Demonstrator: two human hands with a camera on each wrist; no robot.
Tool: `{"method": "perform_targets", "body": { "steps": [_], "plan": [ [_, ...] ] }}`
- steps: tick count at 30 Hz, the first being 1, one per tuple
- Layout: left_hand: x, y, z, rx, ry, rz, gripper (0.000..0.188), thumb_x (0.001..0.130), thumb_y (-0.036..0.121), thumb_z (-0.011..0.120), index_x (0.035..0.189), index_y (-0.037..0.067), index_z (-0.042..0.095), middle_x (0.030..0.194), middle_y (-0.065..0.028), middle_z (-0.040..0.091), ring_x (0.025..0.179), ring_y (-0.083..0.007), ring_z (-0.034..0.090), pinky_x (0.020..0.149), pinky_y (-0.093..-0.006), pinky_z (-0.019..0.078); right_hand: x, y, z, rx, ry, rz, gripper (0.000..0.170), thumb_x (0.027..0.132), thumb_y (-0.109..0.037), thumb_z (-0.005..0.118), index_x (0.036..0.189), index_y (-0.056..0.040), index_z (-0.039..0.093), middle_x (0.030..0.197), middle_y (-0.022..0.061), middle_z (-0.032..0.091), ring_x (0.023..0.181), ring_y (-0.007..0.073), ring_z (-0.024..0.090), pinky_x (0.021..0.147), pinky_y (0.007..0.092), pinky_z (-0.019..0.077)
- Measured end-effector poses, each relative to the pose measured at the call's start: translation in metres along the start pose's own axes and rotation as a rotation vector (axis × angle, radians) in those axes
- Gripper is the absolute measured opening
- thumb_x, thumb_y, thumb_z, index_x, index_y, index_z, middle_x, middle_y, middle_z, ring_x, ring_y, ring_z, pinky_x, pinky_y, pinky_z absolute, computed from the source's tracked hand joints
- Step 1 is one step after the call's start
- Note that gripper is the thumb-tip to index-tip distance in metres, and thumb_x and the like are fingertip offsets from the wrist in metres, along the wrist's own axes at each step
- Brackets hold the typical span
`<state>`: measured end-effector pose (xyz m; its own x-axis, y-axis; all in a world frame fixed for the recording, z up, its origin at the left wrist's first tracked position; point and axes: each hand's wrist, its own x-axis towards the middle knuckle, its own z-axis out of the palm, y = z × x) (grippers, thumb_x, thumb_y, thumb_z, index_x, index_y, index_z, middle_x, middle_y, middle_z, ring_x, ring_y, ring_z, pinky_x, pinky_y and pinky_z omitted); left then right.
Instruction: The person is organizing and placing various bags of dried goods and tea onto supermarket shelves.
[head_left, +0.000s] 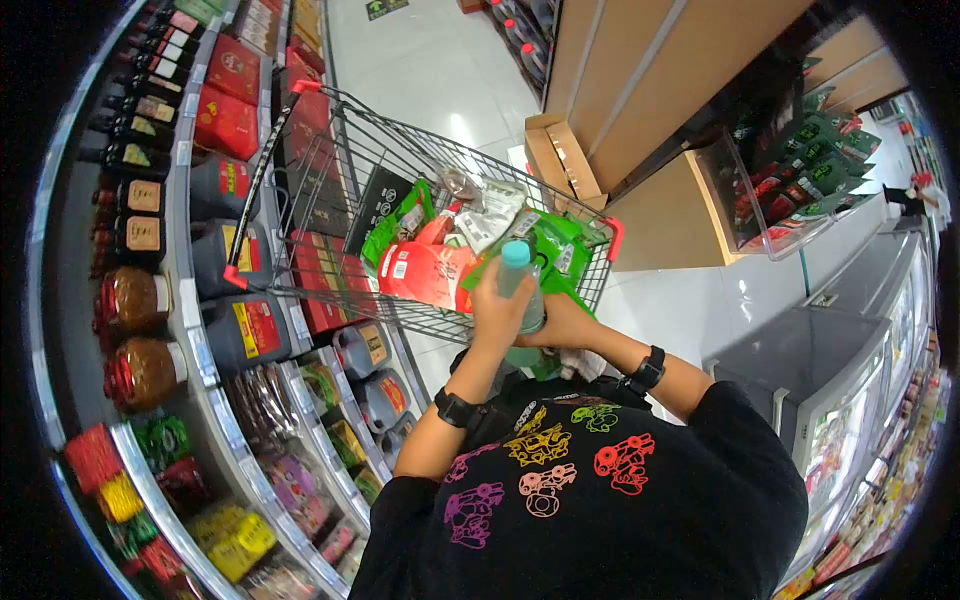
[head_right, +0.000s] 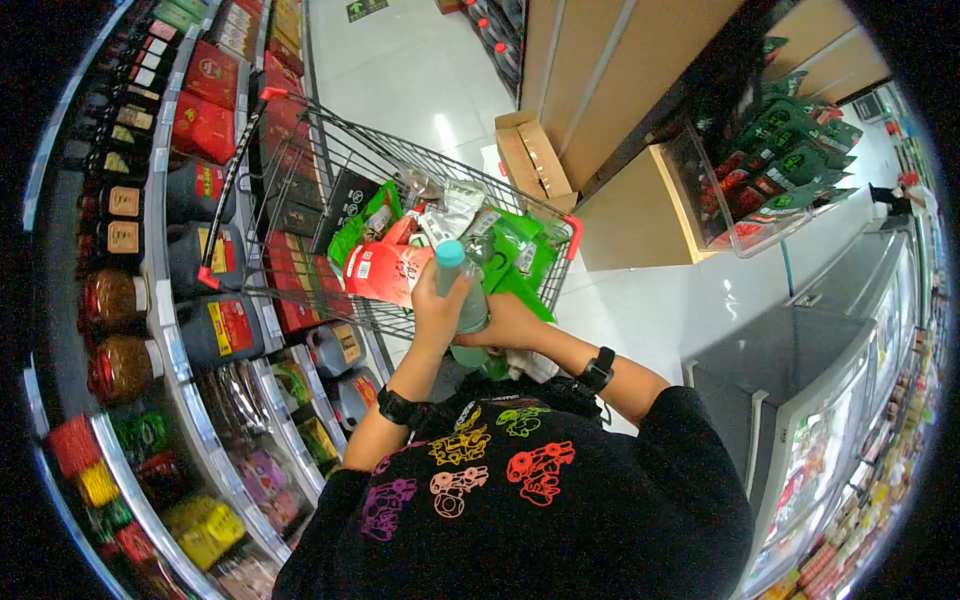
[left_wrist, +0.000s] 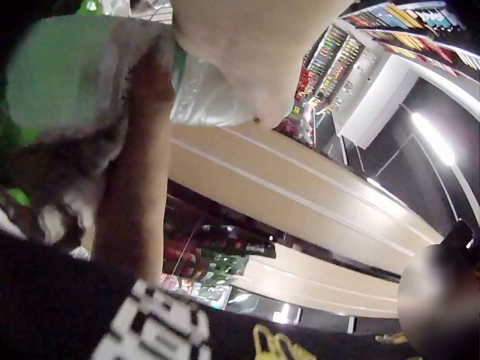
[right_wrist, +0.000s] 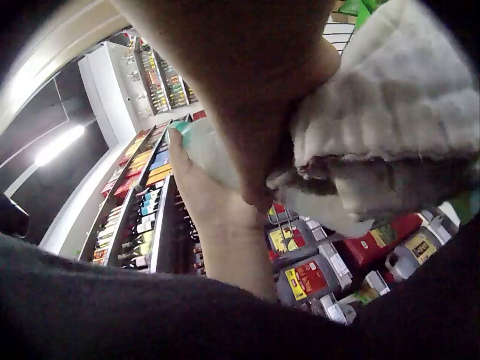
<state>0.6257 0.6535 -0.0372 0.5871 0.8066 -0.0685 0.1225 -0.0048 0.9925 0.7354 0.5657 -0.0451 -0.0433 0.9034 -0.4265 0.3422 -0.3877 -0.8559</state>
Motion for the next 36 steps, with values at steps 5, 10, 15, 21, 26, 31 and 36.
{"method": "perform_targets", "body": {
  "steps": [5,10,15,21,26,31,36],
  "plan": [
    [0.067,-0.011,-0.072,-0.834,-0.462,-0.315,0.046,0.087,0.027,0.048,0.124,0.0,0.039,0.113,-0.0136,0.054,0.105,-0.0231,0.052,0.086,-0.0328,0.044,0.056,-0.041,0.011,0.528,-0.13,-0.003,0.067,0.069,-0.037,0.069,0.12,-0.0008,0.044,0.115,0.0136,0.054,0.102,0.0204,0.053,0.089,0.0311,0.0407],
    [0.113,0.002,-0.119,-1.545,-0.69,-0.506,0.079,0.085,0.06,0.029,0.135,-0.001,0.021,0.13,-0.0184,0.039,0.124,-0.0328,0.033,0.096,-0.0428,0.036,0.105,-0.054,0.023,1.023,-0.464,0.005,0.079,0.064,-0.032,0.071,0.126,0.0048,0.037,0.123,0.0146,0.047,0.115,0.022,0.044,0.098,0.0339,0.0318],
    [0.146,0.046,-0.152,-1.542,-0.593,-0.466,0.092,0.079,0.069,0.016,0.137,-0.002,0.009,0.143,-0.0188,0.013,0.131,-0.034,0.015,0.105,-0.0469,0.0153,0.125,-0.065,0.017,1.095,-0.24,-0.098,0.082,0.061,-0.034,0.073,0.126,0.0029,0.038,0.122,0.0133,0.049,0.111,0.0209,0.047,0.097,0.033,0.033],
    [0.17,0.051,-0.192,-1.672,-0.611,-0.329,0.088,0.08,0.067,0.01,0.138,0.001,0.002,0.146,-0.0123,-0.003,0.135,-0.0211,-0.006,0.106,-0.0421,-0.006,0.13,-0.057,0.01,1.04,0.169,0.1,0.057,0.074,-0.019,0.064,0.123,0.0016,0.042,0.117,0.011,0.053,0.107,0.0181,0.05,0.093,0.0301,0.0374],
    [0.18,0.035,-0.21,-1.683,-0.517,-0.339,0.067,0.09,0.05,0.02,0.136,0.001,0.018,0.145,-0.0149,0.01,0.135,-0.024,0.006,0.107,-0.0416,0.0132,0.176,-0.059,0.026,0.553,0.214,0.297,0.041,0.077,-0.03,0.063,0.105,0.0005,0.059,0.101,0.009,0.062,0.091,0.0146,0.057,0.082,0.0269,0.0433],
    [0.183,-0.069,-0.244,-1.318,-0.238,-0.547,0.031,0.093,0.031,0.036,0.098,0.004,0.051,0.07,-0.0051,0.048,0.057,-0.0141,0.047,0.044,-0.0237,0.0357,0.258,-0.001,0.042,0.421,0.263,0.441,0.053,0.07,-0.045,0.066,0.099,-0.0015,0.063,0.091,0.0104,0.063,0.083,0.0171,0.059,0.073,0.0276,0.0444],
    [0.162,-0.108,-0.256,-1.281,0.15,-0.825,0.041,0.093,0.035,0.036,0.057,0.014,0.036,0.041,0.003,0.02,0.029,-0.0101,0.014,0.027,-0.0248,0.0135,0.293,0.0,0.048,0.426,0.401,0.537,0.048,0.071,-0.044,0.065,0.102,-0.0078,0.063,0.088,0.0097,0.064,0.08,0.0175,0.059,0.069,0.0276,0.0447]
  ]
}}
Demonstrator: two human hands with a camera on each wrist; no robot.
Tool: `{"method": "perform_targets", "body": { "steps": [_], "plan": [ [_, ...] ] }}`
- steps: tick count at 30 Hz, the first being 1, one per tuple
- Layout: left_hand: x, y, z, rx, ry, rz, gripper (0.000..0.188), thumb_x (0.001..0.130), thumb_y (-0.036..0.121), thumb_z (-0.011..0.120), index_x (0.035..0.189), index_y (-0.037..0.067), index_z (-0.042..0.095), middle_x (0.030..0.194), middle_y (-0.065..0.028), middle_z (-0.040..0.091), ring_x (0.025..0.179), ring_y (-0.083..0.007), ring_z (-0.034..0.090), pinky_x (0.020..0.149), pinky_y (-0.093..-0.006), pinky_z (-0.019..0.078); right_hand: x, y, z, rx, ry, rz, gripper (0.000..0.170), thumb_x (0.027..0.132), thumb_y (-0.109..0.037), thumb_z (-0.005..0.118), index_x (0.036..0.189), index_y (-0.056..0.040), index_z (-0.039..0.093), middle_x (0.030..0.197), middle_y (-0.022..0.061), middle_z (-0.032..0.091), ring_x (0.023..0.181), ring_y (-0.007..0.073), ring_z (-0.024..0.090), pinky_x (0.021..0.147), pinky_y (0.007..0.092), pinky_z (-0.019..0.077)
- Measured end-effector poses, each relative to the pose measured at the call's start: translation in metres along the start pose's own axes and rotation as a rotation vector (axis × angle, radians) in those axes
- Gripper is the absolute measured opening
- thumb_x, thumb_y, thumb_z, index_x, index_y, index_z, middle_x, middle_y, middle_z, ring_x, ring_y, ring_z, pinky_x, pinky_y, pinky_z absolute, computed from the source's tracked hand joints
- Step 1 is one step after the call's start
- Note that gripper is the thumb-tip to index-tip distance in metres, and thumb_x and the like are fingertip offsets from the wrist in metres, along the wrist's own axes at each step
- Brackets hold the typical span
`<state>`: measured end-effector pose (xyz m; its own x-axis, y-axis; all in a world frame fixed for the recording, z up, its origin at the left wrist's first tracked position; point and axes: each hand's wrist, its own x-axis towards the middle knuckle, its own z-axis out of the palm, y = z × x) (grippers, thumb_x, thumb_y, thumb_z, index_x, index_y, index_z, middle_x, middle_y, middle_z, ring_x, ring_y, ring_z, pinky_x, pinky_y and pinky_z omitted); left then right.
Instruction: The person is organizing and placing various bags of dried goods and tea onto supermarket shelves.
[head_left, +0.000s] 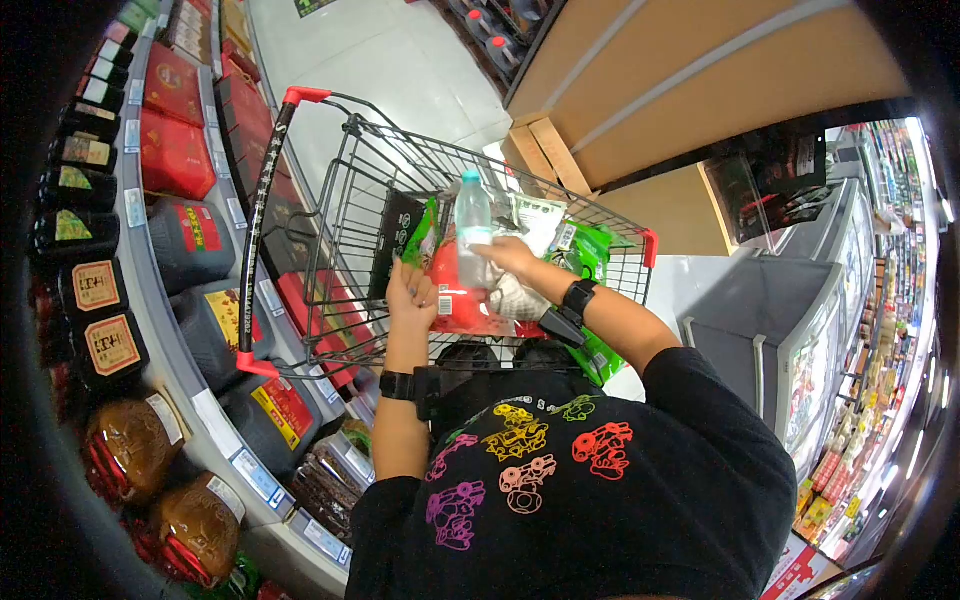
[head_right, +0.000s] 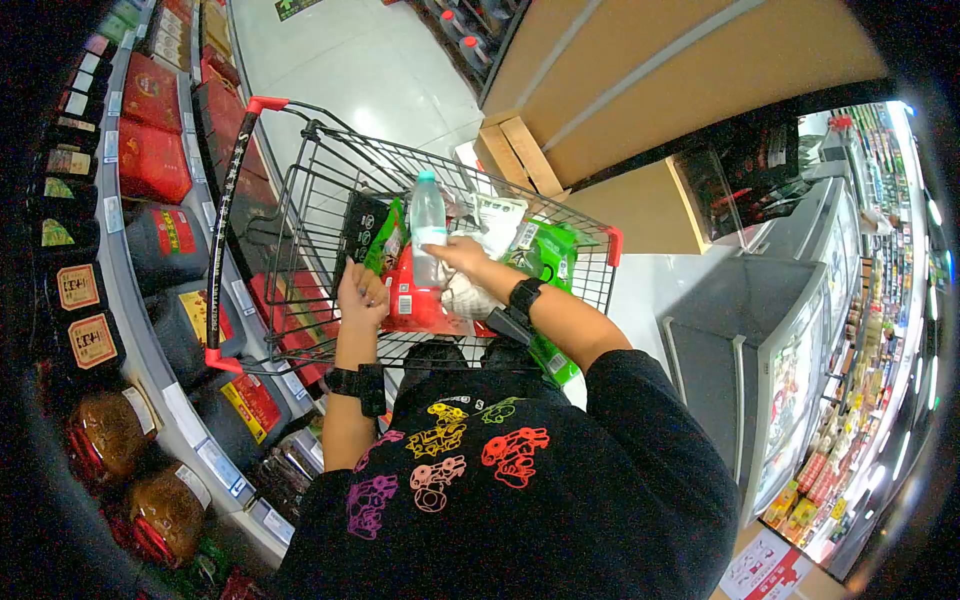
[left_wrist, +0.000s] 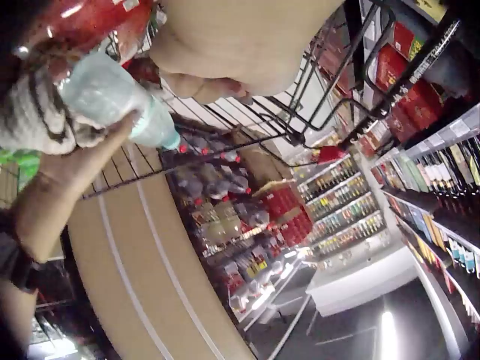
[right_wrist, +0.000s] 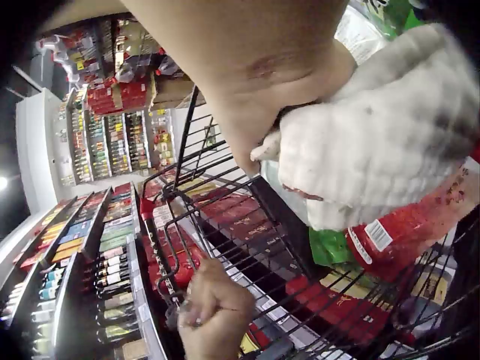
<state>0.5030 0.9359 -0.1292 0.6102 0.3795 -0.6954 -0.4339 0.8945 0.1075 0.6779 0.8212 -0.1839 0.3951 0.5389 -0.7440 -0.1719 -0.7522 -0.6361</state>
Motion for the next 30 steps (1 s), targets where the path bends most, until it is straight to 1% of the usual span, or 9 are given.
{"method": "perform_targets", "body": {
  "steps": [3,4,7,8,12,15,20,23,30],
  "plan": [
    [-0.002,-0.007,-0.018,0.08,0.101,-0.06,0.05,0.094,0.039,0.028,0.05,0.016,0.024,0.041,0.0022,0.02,0.03,-0.0114,0.016,0.031,-0.0248,0.0153,0.001,0.009,0.0,0.293,0.188,-0.378,0.041,0.077,-0.029,0.061,0.112,-0.0082,0.057,0.093,0.009,0.063,0.082,0.0171,0.059,0.071,0.0282,0.0454],
    [0.002,-0.012,-0.028,0.092,0.115,-0.091,0.051,0.093,0.04,0.027,0.049,0.016,0.024,0.04,0.0022,0.019,0.031,-0.0115,0.016,0.032,-0.025,0.0151,-0.008,-0.001,-0.004,0.196,0.269,-0.462,0.038,0.08,-0.018,0.056,0.117,-0.0094,0.053,0.097,0.0097,0.062,0.084,0.0168,0.058,0.073,0.0278,0.0456],
    [0.031,-0.031,-0.064,0.091,0.116,-0.11,0.051,0.093,0.041,0.026,0.049,0.016,0.026,0.041,0.0022,0.02,0.033,-0.0116,0.019,0.035,-0.0255,0.0154,-0.014,0.0,-0.023,-0.094,0.154,-0.36,0.032,0.08,-0.019,0.055,0.11,-0.0082,0.057,0.097,0.0105,0.062,0.083,0.0164,0.058,0.071,0.027,0.0459],
    [0.042,-0.037,-0.077,0.081,0.11,-0.103,0.05,0.092,0.041,0.026,0.049,0.016,0.027,0.041,0.0022,0.021,0.034,-0.0116,0.02,0.036,-0.0256,0.0156,-0.009,0.013,-0.024,-0.102,0.119,-0.465,0.028,0.081,-0.018,0.055,0.108,-0.0108,0.059,0.087,0.0066,0.063,0.065,0.0077,0.054,0.052,0.0218,0.0424],
    [0.037,-0.049,-0.071,0.223,0.122,-0.129,0.036,0.091,0.03,0.036,0.058,0.015,0.035,0.047,0.0034,0.026,0.039,-0.0099,0.025,0.038,-0.0244,0.0209,-0.038,0.025,-0.028,-0.085,0.052,-0.339,0.023,0.082,-0.02,0.052,0.096,-0.0057,0.062,0.069,0.0037,0.06,0.065,0.0094,0.054,0.061,0.0248,0.0439],
    [0.042,-0.058,-0.072,0.248,0.214,-0.149,0.026,0.09,0.026,0.041,0.068,0.013,0.041,0.051,0.0039,0.028,0.041,-0.0091,0.026,0.038,-0.0238,0.0223,-0.042,0.055,-0.033,-0.158,0.172,-0.341,0.024,0.081,-0.028,0.056,0.089,-0.0071,0.063,0.071,0.0061,0.063,0.067,0.0115,0.057,0.062,0.0258,0.0452],
    [0.052,-0.074,-0.087,0.296,0.228,-0.102,0.019,0.091,0.024,0.044,0.077,0.012,0.043,0.055,0.0046,0.03,0.042,-0.008,0.027,0.038,-0.0232,0.0225,-0.072,0.075,-0.038,0.37,0.075,-0.141,0.025,0.073,-0.017,0.066,0.091,0.0003,0.062,0.086,0.0063,0.063,0.075,0.0145,0.057,0.068,0.0274,0.0462],
    [0.056,-0.083,-0.09,0.394,0.216,-0.098,0.021,0.091,0.025,0.043,0.075,0.012,0.043,0.053,0.0049,0.028,0.041,-0.0075,0.026,0.038,-0.0231,0.0219,-0.074,0.107,-0.046,0.23,0.078,-0.259,0.023,0.075,-0.014,0.064,0.093,0.0001,0.062,0.087,0.0062,0.063,0.075,0.0133,0.057,0.069,0.0267,0.046],
    [0.054,-0.108,-0.079,0.671,0.098,-0.014,0.028,0.09,0.028,0.046,0.066,0.015,0.041,0.05,0.0055,0.027,0.039,-0.007,0.025,0.037,-0.0232,0.0208,-0.112,0.081,-0.124,0.277,0.589,-0.273,0.02,0.077,-0.013,0.062,0.092,0.0002,0.062,0.082,0.006,0.064,0.074,0.0123,0.057,0.069,0.0268,0.0463]
  ]
}}
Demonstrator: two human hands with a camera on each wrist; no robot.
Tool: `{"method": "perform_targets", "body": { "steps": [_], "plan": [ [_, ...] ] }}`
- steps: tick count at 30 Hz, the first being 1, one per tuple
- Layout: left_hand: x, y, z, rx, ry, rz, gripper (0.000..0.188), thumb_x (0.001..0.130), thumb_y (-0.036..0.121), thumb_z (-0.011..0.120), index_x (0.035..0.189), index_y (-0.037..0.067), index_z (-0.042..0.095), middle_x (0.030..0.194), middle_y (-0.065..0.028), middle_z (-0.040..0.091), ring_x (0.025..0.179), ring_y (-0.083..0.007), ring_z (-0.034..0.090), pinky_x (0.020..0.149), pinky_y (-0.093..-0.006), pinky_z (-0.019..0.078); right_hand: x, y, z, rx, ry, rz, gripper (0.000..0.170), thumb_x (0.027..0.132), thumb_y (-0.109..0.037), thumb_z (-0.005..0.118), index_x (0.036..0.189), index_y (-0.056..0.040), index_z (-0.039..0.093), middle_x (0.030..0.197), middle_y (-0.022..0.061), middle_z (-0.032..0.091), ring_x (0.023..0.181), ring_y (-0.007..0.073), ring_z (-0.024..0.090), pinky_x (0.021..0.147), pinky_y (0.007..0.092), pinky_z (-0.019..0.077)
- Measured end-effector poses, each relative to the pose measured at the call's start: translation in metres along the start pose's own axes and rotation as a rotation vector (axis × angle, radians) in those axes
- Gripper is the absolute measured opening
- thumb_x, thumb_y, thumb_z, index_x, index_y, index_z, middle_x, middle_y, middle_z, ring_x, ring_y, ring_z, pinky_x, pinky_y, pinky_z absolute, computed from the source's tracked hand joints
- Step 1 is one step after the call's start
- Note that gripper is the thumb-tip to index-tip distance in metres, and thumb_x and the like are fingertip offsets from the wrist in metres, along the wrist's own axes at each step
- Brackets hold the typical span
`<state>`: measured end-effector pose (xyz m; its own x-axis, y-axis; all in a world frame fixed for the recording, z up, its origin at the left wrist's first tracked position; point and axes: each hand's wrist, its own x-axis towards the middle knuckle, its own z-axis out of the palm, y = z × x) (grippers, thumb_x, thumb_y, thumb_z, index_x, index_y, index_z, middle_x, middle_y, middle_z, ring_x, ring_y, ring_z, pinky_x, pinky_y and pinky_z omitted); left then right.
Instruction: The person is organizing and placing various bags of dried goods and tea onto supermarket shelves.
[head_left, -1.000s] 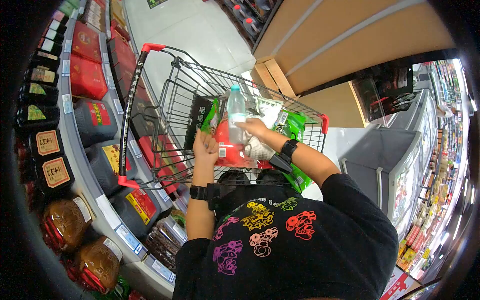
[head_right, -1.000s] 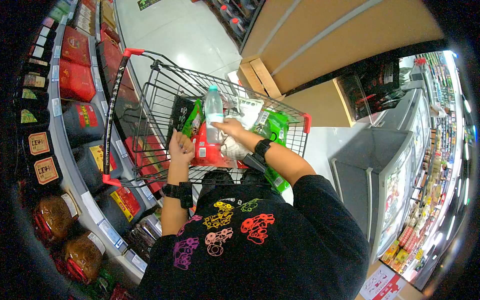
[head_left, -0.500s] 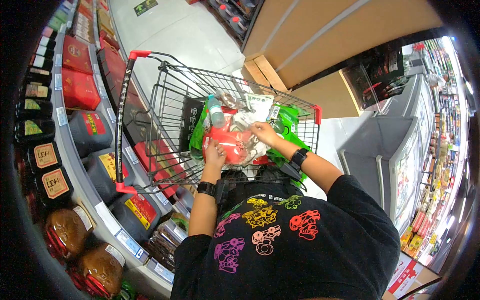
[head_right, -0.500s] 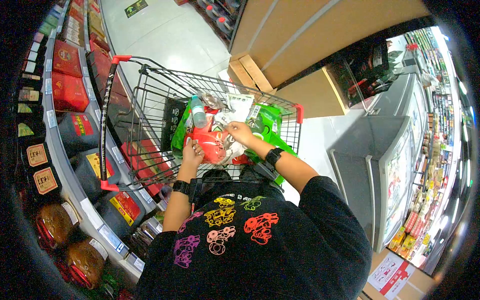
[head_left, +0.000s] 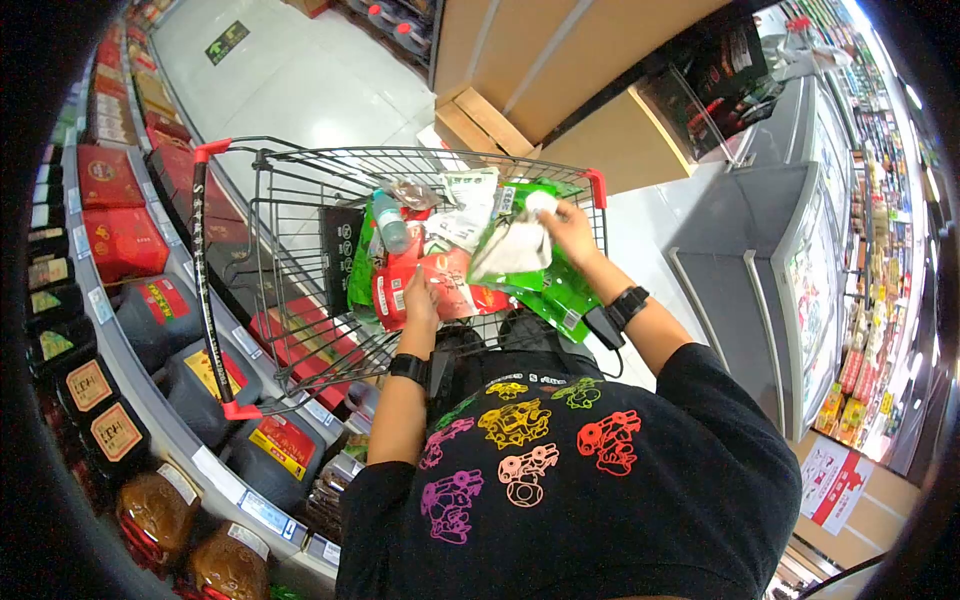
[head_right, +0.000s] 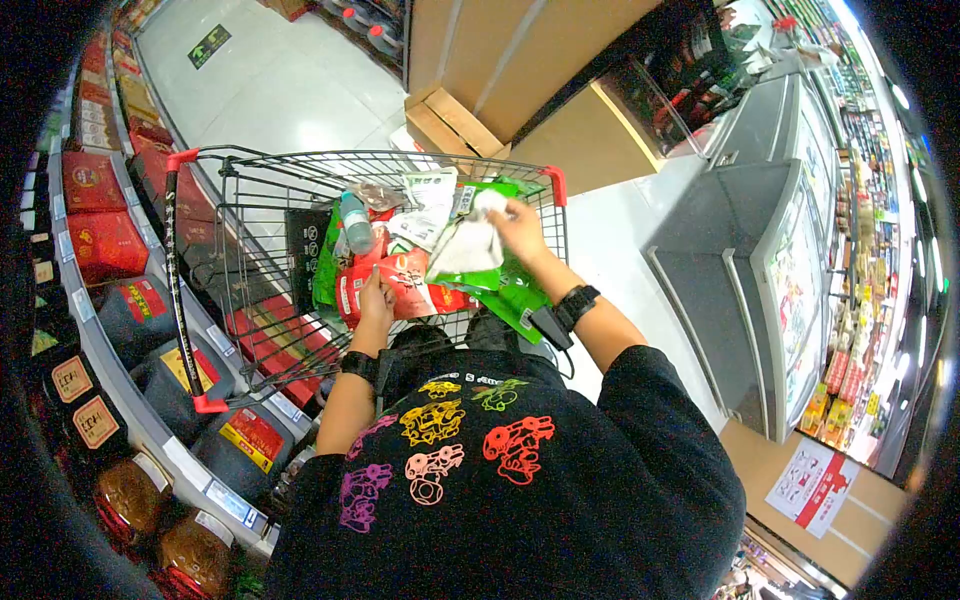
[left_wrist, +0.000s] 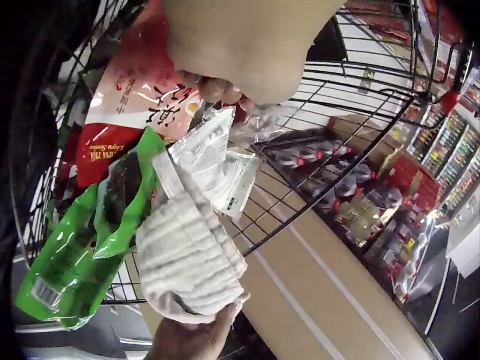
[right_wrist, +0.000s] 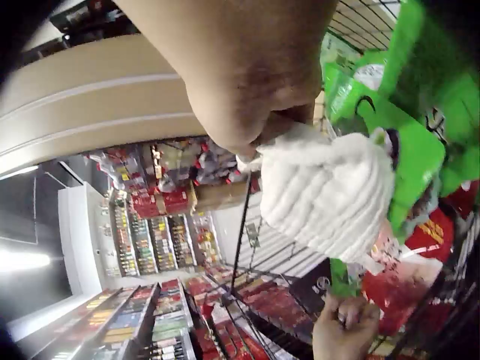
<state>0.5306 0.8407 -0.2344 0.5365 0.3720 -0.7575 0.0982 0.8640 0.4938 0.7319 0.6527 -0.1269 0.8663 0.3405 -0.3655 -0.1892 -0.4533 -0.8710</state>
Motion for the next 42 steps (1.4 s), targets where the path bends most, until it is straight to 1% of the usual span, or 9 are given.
{"method": "perform_targets", "body": {
  "steps": [7,11,15,20,24,25,28,32,42],
  "plan": [
    [-0.012,-0.013,0.038,0.2,-0.089,-0.135,0.035,0.088,0.03,0.049,0.059,0.014,0.039,0.051,0.0026,0.036,0.043,-0.0095,0.034,0.039,-0.024,0.0248,0.033,0.027,-0.046,-0.601,0.212,-0.473,0.066,0.072,-0.029,0.063,0.123,0.0007,0.034,0.121,0.0261,0.041,0.109,0.0363,0.045,0.092,0.0413,0.0367],
    [-0.028,-0.033,0.051,0.553,-0.225,-0.371,0.03,0.084,0.037,0.055,0.071,0.011,0.051,0.055,0.0007,0.042,0.048,-0.0138,0.043,0.044,-0.0289,0.0403,-0.004,0.034,-0.049,-0.917,-0.118,-0.265,0.053,0.072,-0.029,0.062,0.11,0.0028,0.043,0.111,0.0254,0.048,0.104,0.0382,0.048,0.086,0.0437,0.0416],
    [-0.037,-0.072,0.061,0.947,-0.373,-0.499,0.036,0.08,0.044,0.056,0.078,0.009,0.057,0.061,0.0005,0.05,0.054,-0.012,0.047,0.049,-0.0296,0.0391,-0.022,0.07,-0.067,-0.913,-0.286,-0.001,0.055,0.071,-0.033,0.061,0.105,0.0063,0.044,0.1,0.0271,0.054,0.092,0.0402,0.055,0.078,0.0436,0.0464],
    [-0.034,-0.12,0.077,1.675,-0.415,-0.259,0.07,0.076,0.057,0.048,0.102,-0.007,0.057,0.1,-0.0253,0.059,0.096,-0.0337,0.057,0.082,-0.036,0.0423,-0.015,0.096,-0.084,-0.796,-0.414,0.034,0.063,0.071,-0.04,0.06,0.111,0.0056,0.046,0.088,0.0287,0.058,0.087,0.0371,0.057,0.077,0.0404,0.046],
    [-0.068,-0.11,0.111,1.453,-0.308,-0.18,0.055,0.081,0.043,0.048,0.106,-0.006,0.055,0.106,-0.0235,0.057,0.101,-0.0305,0.054,0.085,-0.0349,0.0404,0.011,0.123,-0.09,-0.694,-0.493,-0.064,0.054,0.07,-0.041,0.063,0.091,0.008,0.057,0.083,0.0223,0.062,0.074,0.0326,0.061,0.069,0.036,0.0479],
    [-0.063,-0.117,0.106,1.232,-0.236,-0.197,0.046,0.081,0.036,0.05,0.101,-0.004,0.059,0.095,-0.012,0.063,0.085,-0.0215,0.057,0.075,-0.0311,0.0423,0.013,0.12,-0.094,-0.615,-0.554,-0.001,0.053,0.071,-0.041,0.064,0.09,0.0079,0.058,0.081,0.0209,0.062,0.072,0.0298,0.061,0.066,0.0346,0.0479],
    [-0.065,-0.121,0.096,0.855,-0.139,-0.204,0.038,0.084,0.031,0.049,0.102,-0.001,0.059,0.094,-0.0065,0.062,0.085,-0.0146,0.055,0.08,-0.0276,0.038,0.004,0.088,-0.107,-0.281,-0.703,0.257,0.043,0.074,-0.032,0.066,0.085,0.0089,0.059,0.072,0.014,0.062,0.063,0.0175,0.06,0.056,0.0282,0.0477],
    [-0.094,-0.128,0.115,1.33,0.031,0.191,0.049,0.085,0.039,0.049,0.088,-0.009,0.059,0.075,-0.0146,0.063,0.069,-0.0208,0.058,0.063,-0.034,0.0426,-0.009,0.091,-0.117,0.122,-0.749,0.393,0.033,0.078,-0.021,0.065,0.088,0.0099,0.058,0.078,0.0138,0.062,0.065,0.0169,0.061,0.057,0.0278,0.0492],
    [-0.19,-0.146,0.171,1.157,0.196,0.173,0.055,0.084,0.047,0.044,0.082,-0.005,0.062,0.071,-0.0174,0.061,0.069,-0.0245,0.058,0.065,-0.034,0.0438,-0.032,0.053,-0.162,0.253,-0.923,0.488,0.029,0.082,-0.015,0.057,0.101,0.007,0.055,0.091,0.0136,0.063,0.075,0.0184,0.062,0.066,0.0281,0.051]
  ]
}}
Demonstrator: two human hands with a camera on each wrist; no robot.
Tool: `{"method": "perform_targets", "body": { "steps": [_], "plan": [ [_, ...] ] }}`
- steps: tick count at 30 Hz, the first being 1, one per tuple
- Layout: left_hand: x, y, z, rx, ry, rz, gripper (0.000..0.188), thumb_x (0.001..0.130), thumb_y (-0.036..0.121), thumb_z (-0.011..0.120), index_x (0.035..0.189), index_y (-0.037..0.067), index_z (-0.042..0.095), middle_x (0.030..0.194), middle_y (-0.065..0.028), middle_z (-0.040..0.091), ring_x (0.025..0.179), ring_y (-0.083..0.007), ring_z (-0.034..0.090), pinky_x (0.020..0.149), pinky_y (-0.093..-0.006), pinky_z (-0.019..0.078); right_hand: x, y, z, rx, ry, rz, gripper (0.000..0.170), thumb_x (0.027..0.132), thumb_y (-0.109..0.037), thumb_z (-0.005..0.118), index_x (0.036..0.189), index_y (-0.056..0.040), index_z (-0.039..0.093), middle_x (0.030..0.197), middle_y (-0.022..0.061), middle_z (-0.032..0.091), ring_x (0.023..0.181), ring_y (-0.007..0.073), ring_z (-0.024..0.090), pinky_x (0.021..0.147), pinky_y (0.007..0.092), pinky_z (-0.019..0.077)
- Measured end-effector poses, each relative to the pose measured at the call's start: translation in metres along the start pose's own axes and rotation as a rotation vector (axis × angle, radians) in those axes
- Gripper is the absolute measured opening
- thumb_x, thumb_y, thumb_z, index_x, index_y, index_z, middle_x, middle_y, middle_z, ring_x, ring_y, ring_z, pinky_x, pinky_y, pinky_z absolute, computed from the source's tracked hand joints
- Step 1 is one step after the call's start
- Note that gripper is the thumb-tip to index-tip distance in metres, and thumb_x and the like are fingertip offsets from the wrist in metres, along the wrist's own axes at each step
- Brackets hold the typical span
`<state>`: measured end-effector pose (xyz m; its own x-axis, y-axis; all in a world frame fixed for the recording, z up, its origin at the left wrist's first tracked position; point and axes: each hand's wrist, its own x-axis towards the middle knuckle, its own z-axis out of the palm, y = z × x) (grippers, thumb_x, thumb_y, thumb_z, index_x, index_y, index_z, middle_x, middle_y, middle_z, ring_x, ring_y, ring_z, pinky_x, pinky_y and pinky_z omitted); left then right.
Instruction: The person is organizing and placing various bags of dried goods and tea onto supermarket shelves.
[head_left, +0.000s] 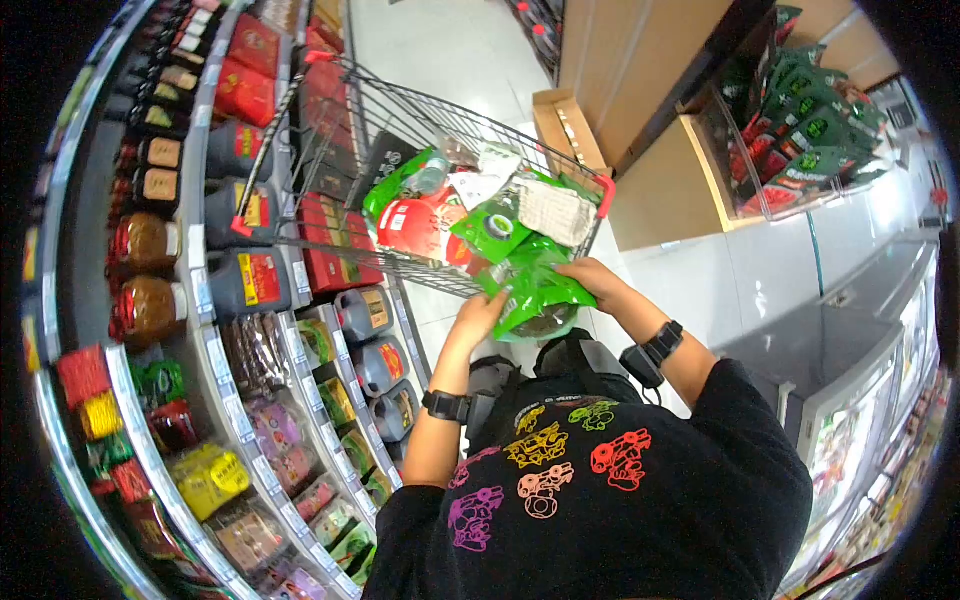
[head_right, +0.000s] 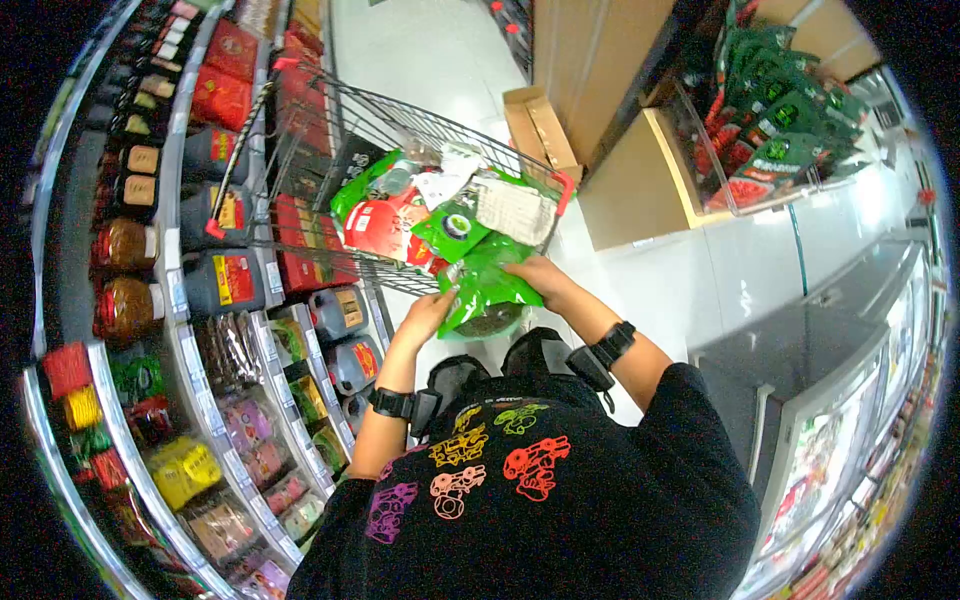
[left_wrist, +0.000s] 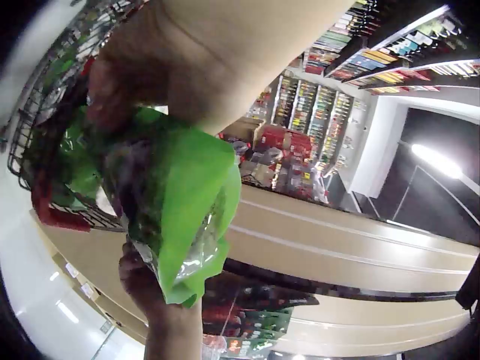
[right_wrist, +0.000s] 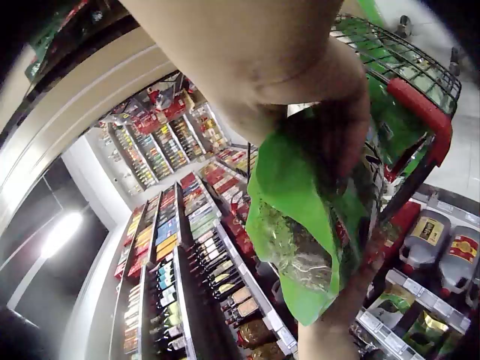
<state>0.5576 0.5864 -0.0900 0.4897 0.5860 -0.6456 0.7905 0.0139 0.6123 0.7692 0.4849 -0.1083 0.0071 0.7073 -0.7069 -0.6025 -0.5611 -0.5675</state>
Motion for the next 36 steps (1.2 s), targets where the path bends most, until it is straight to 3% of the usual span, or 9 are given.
{"method": "perform_targets", "body": {
  "steps": [6,8,12,15,16,20,24,31,36],
  "plan": [
    [-0.075,0.004,-0.004,-0.103,0.048,0.065,0.051,0.085,0.044,0.045,0.091,-0.004,0.059,0.081,-0.0246,0.06,0.08,-0.0358,0.059,0.072,-0.0404,0.0436,-0.04,0.003,0.034,-0.094,-0.036,-0.04,0.024,0.084,-0.015,0.055,0.099,0.0035,0.055,0.088,0.0099,0.061,0.075,0.0153,0.06,0.067,0.0265,0.0493],
    [-0.11,0.002,-0.006,-0.201,0.115,0.106,0.046,0.086,0.039,0.047,0.093,-0.004,0.058,0.081,-0.0233,0.06,0.077,-0.0359,0.058,0.071,-0.0398,0.0437,-0.047,0.017,0.047,-0.234,-0.055,-0.188,0.023,0.084,-0.016,0.055,0.098,0.0021,0.054,0.087,0.0083,0.06,0.077,0.0131,0.058,0.068,0.0256,0.0479],
    [-0.165,-0.047,0.012,-0.102,0.416,0.297,0.036,0.083,0.028,0.056,0.102,-0.003,0.054,0.091,-0.0192,0.061,0.08,-0.0274,0.059,0.072,-0.0344,0.0444,-0.101,0.027,0.102,-0.404,-0.171,-0.409,0.023,0.086,-0.013,0.053,0.104,-0.0003,0.049,0.093,0.0051,0.056,0.08,0.0097,0.053,0.07,0.026,0.045],
    [-0.244,-0.048,0.02,-0.567,0.45,0.22,0.033,0.081,0.02,0.06,0.105,-0.002,0.052,0.103,-0.0172,0.058,0.091,-0.019,0.057,0.077,-0.0299,0.0438,-0.131,0.055,0.138,-0.415,-0.335,-0.595,0.024,0.087,-0.01,0.051,0.109,-0.0006,0.045,0.098,0.0041,0.053,0.083,0.0086,0.051,0.071,0.0247,0.0435],
    [-0.261,-0.061,0.028,-0.514,0.513,0.315,0.041,0.08,0.009,0.06,0.117,0.0,0.044,0.105,-0.0084,0.056,0.092,-0.0149,0.054,0.079,-0.0294,0.0441,-0.139,0.068,0.147,-0.401,-0.4,-0.661,0.025,0.087,-0.009,0.051,0.11,-0.0007,0.044,0.1,0.0037,0.052,0.085,0.0081,0.05,0.072,0.0239,0.0428],
    [-0.334,-0.091,0.07,-0.766,0.695,0.481,0.061,0.071,0.0,0.066,0.124,0.001,0.035,0.113,-0.0086,0.051,0.102,-0.0169,0.052,0.087,-0.029,0.041,-0.173,0.118,0.173,-0.596,-0.578,-0.91,0.027,0.088,-0.008,0.049,0.113,-0.0015,0.041,0.093,0.0017,0.048,0.087,0.0062,0.048,0.073,0.0199,0.0403],
    [-0.405,-0.104,0.095,-0.655,0.911,0.434,0.064,0.068,-0.002,0.067,0.124,0.0,0.035,0.112,-0.0091,0.052,0.102,-0.017,0.052,0.088,-0.03,0.0419,-0.219,0.161,0.202,-0.48,-0.695,-0.788,0.026,0.088,-0.008,0.048,0.112,-0.0022,0.042,0.094,0.0019,0.052,0.09,0.0079,0.05,0.074,0.0225,0.0426],
    [-0.464,-0.124,0.129,-0.664,1.26,0.434,0.062,0.065,0.006,0.072,0.119,0.001,0.041,0.108,-0.0109,0.056,0.098,-0.0193,0.055,0.084,-0.0311,0.0427,-0.252,0.197,0.232,-0.61,-0.895,-1.017,0.029,0.087,-0.007,0.051,0.114,0.0004,0.043,0.102,0.0051,0.05,0.091,0.0104,0.051,0.077,0.0246,0.043],
    [-0.479,-0.128,0.125,-0.572,1.379,0.397,0.069,0.063,-0.005,0.07,0.123,0.0,0.035,0.114,-0.0103,0.048,0.106,-0.0201,0.048,0.091,-0.0323,0.0386,-0.262,0.189,0.254,-0.658,-0.962,-1.018,0.031,0.087,-0.01,0.052,0.115,0.001,0.043,0.104,0.0078,0.053,0.094,0.0149,0.054,0.08,0.0289,0.0449]
  ]
}}
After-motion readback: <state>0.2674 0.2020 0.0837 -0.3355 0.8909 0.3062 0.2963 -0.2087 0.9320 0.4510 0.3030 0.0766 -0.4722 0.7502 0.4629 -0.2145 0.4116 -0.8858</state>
